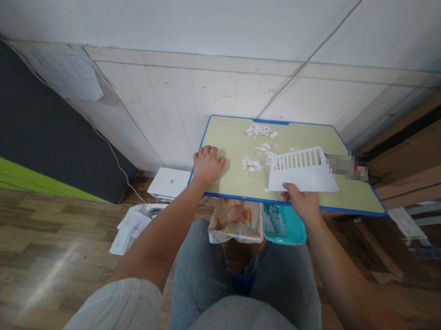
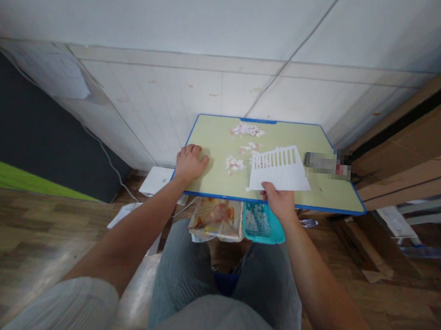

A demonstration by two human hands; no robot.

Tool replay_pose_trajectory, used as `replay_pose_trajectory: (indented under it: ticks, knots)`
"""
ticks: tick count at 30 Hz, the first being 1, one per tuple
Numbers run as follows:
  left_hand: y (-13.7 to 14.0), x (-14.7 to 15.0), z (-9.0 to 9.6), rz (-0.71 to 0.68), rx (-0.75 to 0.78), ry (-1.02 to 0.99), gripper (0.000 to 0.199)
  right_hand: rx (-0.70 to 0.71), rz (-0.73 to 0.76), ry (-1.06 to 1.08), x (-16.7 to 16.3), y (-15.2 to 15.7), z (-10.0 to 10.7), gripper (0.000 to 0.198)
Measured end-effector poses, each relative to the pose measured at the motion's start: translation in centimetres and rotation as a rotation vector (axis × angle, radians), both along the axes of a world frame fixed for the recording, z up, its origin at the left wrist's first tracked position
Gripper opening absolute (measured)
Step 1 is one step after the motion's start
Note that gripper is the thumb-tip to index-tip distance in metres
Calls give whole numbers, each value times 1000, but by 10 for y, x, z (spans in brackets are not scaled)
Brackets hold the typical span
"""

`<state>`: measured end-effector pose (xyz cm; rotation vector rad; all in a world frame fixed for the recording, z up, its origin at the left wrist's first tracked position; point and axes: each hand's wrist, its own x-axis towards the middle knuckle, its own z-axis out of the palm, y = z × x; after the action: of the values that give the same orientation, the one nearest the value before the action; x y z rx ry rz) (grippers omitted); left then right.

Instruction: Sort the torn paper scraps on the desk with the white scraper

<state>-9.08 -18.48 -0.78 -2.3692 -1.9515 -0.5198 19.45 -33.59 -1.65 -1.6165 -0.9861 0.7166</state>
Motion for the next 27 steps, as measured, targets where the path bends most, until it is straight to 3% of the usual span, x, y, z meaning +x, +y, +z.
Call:
replay_pose_trajectory:
  ticks: [14,27]
  knots:
    - [-1,1,1,-2,-18,-21,50,-25,3,-73,10,-19,9,24]
    - [0,1,2,-4,-23,-22,51,-50,23,-68,27,-23,1,29]
